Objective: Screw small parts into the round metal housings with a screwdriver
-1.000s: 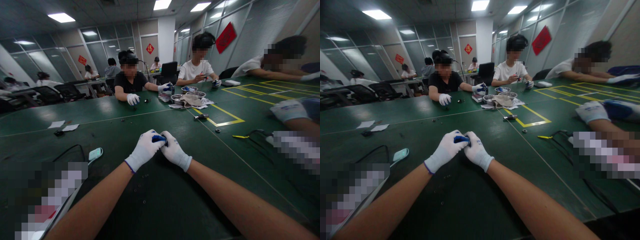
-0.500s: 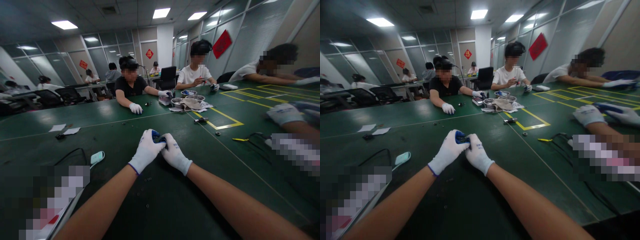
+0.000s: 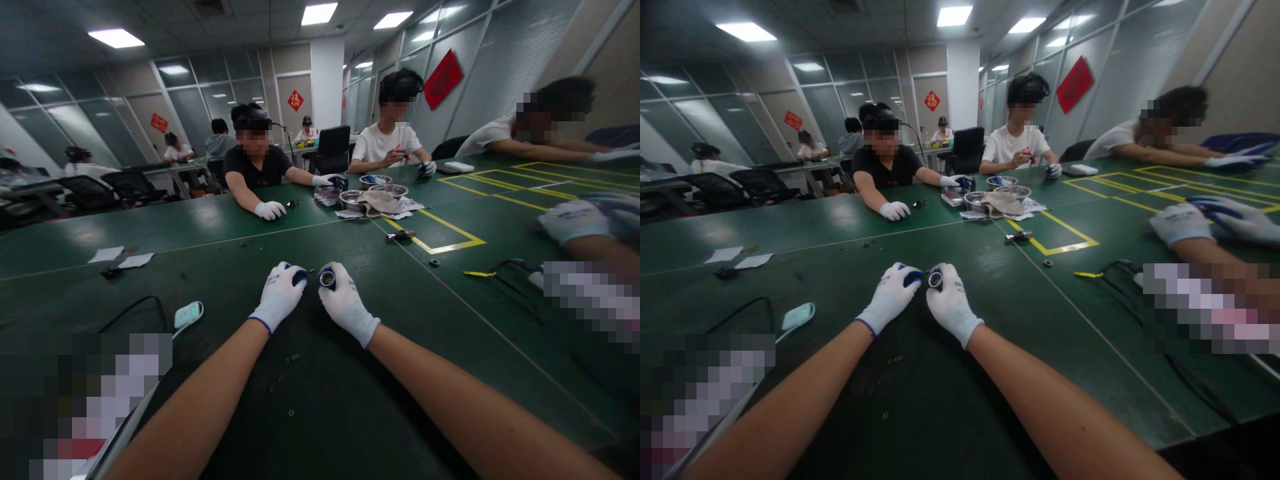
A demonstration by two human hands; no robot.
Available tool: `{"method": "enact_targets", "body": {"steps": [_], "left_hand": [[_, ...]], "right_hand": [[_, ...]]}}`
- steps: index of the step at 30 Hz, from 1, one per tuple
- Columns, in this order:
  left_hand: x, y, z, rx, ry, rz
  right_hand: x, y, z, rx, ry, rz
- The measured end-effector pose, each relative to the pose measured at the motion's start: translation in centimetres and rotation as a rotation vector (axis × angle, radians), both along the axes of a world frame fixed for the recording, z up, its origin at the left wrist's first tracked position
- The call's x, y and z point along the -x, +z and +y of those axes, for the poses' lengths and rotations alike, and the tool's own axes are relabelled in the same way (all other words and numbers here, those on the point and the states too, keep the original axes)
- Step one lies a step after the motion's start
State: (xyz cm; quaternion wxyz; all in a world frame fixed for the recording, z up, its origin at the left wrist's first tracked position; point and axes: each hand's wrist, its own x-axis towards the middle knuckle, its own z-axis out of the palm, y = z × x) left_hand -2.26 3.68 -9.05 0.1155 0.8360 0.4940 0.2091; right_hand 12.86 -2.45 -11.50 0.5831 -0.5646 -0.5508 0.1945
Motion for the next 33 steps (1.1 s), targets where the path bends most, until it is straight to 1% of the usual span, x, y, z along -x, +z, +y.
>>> {"method": "enact_targets", "body": {"steps": [4, 7, 12, 14, 16, 19, 21, 24, 26, 29, 33], "left_hand": [[-0.1, -0.1, 0.2, -0.006, 0.006, 0.035], [0.0, 0.2, 0.1, 0.012, 0.005, 0.032], [0.0, 1.2, -0.4, 0.136, 0.021, -0.163], [-0.2, 1.7, -0.6, 0.179, -0.03, -0.251], [-0.3, 2.5, -0.8, 0.24, -0.113, -0.37], [-0.4, 4.1, -1.2, 0.339, -0.208, -0.552], [-0.3, 5.2, -1.6, 0.381, -0.252, -0.598], [-0.1, 6.3, -2.3, 0.378, -0.354, -0.541], [-0.2, 6.5, -2.8, 0.336, -0.399, -0.46], [-0.4, 6.4, -3.2, 0.301, -0.404, -0.376], [-0.6, 6.0, -3.2, 0.345, -0.376, -0.381]], "right_hand": [[0.0, 0.1, -0.2, -0.038, 0.001, -0.077], [-0.3, 0.2, -0.5, -0.025, 0.027, -0.088], [-0.7, 0.7, -0.7, 0.001, 0.143, -0.045], [-0.8, 0.8, -0.7, 0.013, 0.152, -0.018], [-0.8, 0.8, -0.6, 0.018, 0.159, -0.003], [-0.9, 1.0, -0.6, 0.009, 0.158, -0.004], [-0.9, 1.2, -0.7, -0.005, 0.158, -0.021], [-0.8, 1.6, -1.0, -0.032, 0.179, -0.053], [-0.7, 1.8, -1.2, -0.045, 0.205, -0.072], [-0.6, 2.1, -1.5, -0.048, 0.23, -0.095], [-0.4, 2.1, -1.4, -0.049, 0.234, -0.11]]}}
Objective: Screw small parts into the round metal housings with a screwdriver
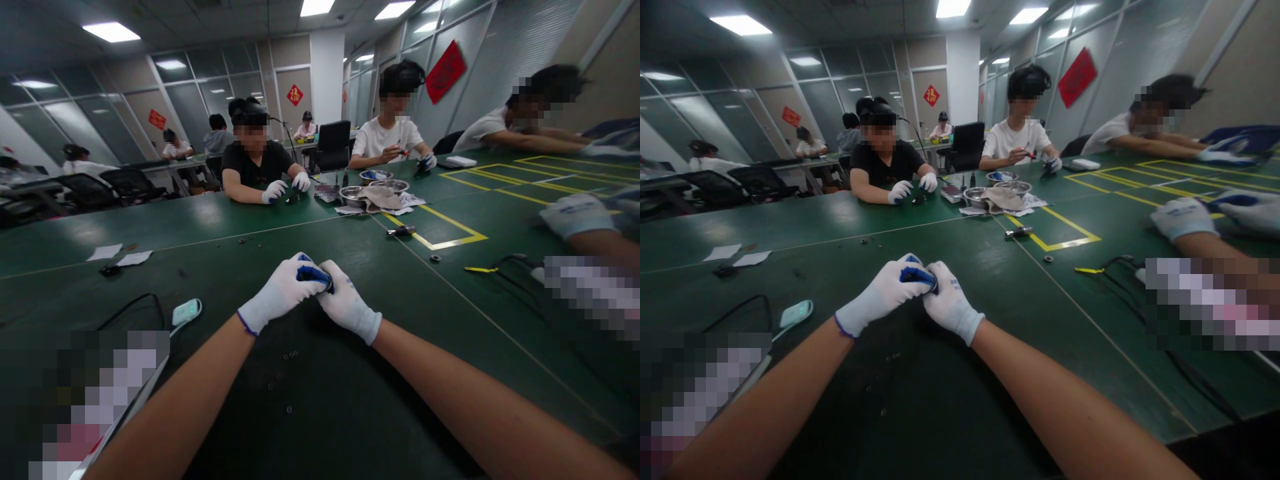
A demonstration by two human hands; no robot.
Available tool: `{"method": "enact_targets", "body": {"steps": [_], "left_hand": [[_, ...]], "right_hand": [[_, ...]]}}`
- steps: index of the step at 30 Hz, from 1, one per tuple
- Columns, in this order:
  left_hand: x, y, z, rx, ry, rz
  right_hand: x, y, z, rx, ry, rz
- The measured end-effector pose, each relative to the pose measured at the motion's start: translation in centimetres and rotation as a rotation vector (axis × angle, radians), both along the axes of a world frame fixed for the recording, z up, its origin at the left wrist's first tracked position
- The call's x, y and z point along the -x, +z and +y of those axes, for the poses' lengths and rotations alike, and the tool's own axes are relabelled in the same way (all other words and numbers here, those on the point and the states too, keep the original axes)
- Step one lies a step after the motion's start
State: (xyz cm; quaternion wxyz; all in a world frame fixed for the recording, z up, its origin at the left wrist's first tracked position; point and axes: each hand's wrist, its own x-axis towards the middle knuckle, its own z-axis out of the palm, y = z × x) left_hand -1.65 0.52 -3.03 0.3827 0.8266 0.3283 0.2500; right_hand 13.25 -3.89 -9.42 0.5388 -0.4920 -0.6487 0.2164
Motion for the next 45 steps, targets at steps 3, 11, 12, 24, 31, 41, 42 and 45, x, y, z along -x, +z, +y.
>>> {"method": "enact_targets", "body": {"steps": [3, 11, 12, 24, 31, 41, 42, 45], "left_hand": [[-0.3, -0.1, 0.1, 0.055, 0.025, 0.009], [-0.8, -0.3, -0.7, 0.031, 0.164, 0.04], [-0.8, -0.2, -0.7, 0.038, 0.135, 0.04], [-1.6, -0.2, -1.6, -0.182, 0.28, 0.156], [-0.1, -3.8, 1.9, -0.317, 0.419, 0.201], [-1.1, -5.6, 3.3, -0.341, 0.467, 0.53], [-1.1, -5.6, 3.4, -0.33, 0.477, 0.524], [-0.7, -5.5, 3.6, -0.316, 0.461, 0.503]], "right_hand": [[0.1, -0.3, 0.3, 0.012, -0.009, -0.014], [-0.4, -0.8, 0.6, 0.053, -0.017, -0.044], [-0.4, -0.8, 0.6, 0.052, -0.013, -0.041], [-0.3, -0.9, 0.8, 0.066, 0.002, 0.027], [-0.8, -1.3, 1.4, 0.106, -0.122, 0.116], [-0.2, -0.8, 0.9, 0.128, -0.099, 0.114], [-0.2, -0.7, 0.9, 0.132, -0.095, 0.11], [-0.4, -0.5, 0.7, 0.139, -0.077, 0.103]]}}
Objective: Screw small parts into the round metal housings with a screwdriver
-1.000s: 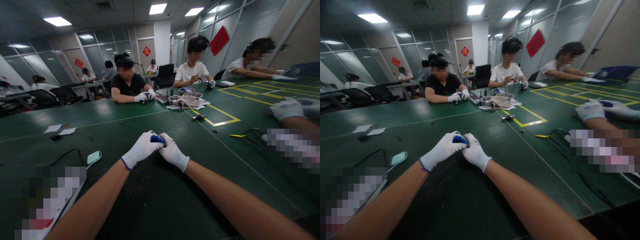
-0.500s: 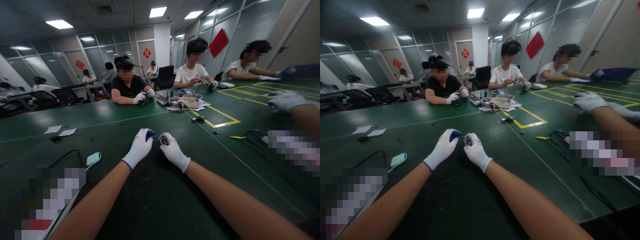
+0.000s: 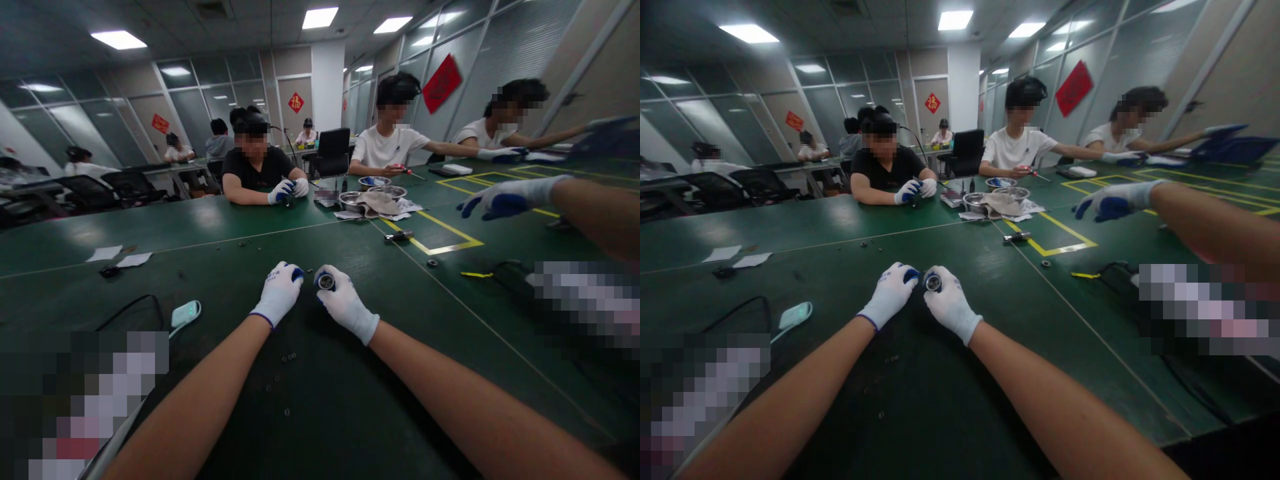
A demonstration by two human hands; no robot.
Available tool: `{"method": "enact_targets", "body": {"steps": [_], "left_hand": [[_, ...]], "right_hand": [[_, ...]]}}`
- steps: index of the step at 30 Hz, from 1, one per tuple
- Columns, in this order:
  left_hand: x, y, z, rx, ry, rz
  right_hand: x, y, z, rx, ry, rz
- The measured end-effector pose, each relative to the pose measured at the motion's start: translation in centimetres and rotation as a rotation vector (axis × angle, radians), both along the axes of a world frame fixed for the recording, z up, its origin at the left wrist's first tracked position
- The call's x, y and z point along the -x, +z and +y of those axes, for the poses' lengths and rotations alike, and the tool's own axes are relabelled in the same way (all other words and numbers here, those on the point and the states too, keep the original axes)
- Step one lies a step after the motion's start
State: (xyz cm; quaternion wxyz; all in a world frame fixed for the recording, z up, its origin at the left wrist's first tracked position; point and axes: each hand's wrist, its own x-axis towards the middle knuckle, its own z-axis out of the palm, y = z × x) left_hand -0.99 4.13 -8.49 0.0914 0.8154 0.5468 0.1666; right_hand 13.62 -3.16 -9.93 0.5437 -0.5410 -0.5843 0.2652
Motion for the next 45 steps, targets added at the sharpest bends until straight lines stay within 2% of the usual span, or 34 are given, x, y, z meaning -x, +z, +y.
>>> {"method": "enact_targets", "body": {"steps": [5, 13, 17, 20, 22, 25, 29, 35, 41, 45], "left_hand": [[1.0, 0.2, 0.2, 0.003, -0.061, -0.036], [1.3, 0.0, 0.4, -0.01, -0.047, -0.089], [1.2, 1.0, 0.1, 0.06, -0.116, -0.398], [1.2, 2.7, -0.6, 0.196, -0.227, -0.62], [1.2, 4.0, -1.4, 0.244, -0.273, -0.676], [1.1, 5.4, -2.7, 0.25, -0.362, -0.638], [0.7, 5.5, -3.8, 0.213, -0.425, -0.539], [0.0, 4.5, -4.4, 0.248, -0.404, -0.55], [-0.5, 4.4, -5.1, 0.19, -0.235, -0.509], [-0.1, 4.6, -4.6, 0.329, -0.315, -0.549]], "right_hand": [[-0.3, 0.0, -0.1, 0.001, 0.038, -0.01], [-0.5, 0.0, -0.1, -0.005, 0.067, -0.013], [-0.7, 0.1, -0.1, -0.02, 0.083, -0.038], [-0.9, 0.1, 0.1, -0.035, 0.088, -0.056], [-0.9, 0.1, 0.2, -0.034, 0.093, -0.05], [-0.9, 0.1, 0.2, -0.037, 0.106, -0.038], [-0.8, 0.3, -0.1, -0.059, 0.125, -0.049], [-0.5, 0.6, -0.4, -0.047, 0.13, -0.093], [-0.4, 0.4, -0.3, -0.071, 0.106, -0.141], [-0.4, 0.1, -0.2, -0.061, 0.122, -0.162]]}}
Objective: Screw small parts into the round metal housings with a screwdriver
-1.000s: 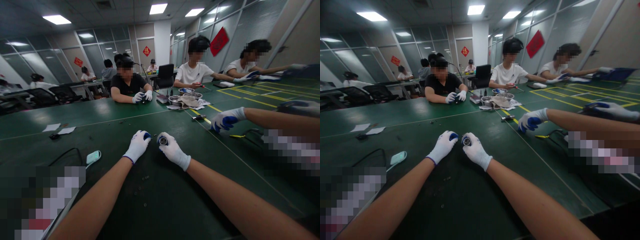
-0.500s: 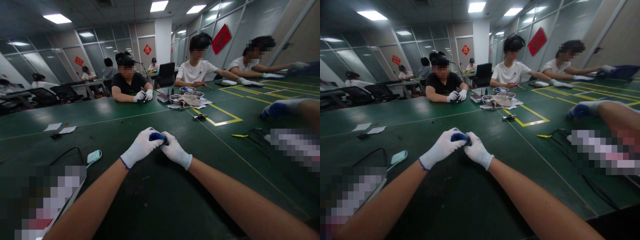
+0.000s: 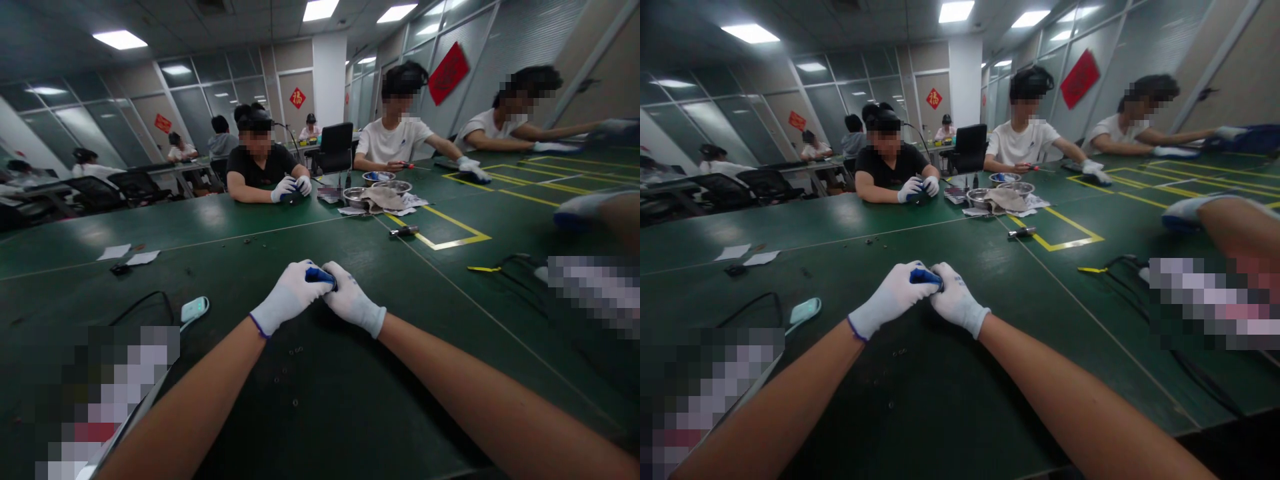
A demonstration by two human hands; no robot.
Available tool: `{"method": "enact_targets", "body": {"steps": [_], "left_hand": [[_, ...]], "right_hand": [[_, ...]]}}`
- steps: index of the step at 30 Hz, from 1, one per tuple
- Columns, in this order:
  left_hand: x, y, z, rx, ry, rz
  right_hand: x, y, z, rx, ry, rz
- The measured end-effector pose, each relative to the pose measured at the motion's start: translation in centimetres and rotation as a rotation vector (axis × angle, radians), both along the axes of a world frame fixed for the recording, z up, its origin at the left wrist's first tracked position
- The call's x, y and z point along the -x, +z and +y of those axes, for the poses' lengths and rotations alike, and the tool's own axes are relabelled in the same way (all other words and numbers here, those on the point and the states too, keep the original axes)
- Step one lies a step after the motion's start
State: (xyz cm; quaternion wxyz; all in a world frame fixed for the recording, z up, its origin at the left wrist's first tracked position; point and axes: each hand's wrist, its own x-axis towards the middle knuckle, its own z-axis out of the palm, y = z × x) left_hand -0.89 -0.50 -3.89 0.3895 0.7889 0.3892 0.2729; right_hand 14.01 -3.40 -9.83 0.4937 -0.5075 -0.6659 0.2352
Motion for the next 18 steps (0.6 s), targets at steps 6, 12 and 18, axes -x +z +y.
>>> {"method": "enact_targets", "body": {"steps": [6, 12, 18], "left_hand": [[-0.1, 0.2, -0.3, -0.21, 0.073, 0.17], [-0.6, -1.1, -0.4, -0.3, 0.21, 0.054], [0.2, -3.1, 0.5, -0.21, 0.033, -0.185]], "right_hand": [[0.0, -0.1, 0.1, -0.001, 0.015, -0.021], [-0.1, -0.5, 0.5, -0.007, -0.032, 0.042], [0.2, -1.6, 0.8, -0.115, -0.035, 0.172]]}}
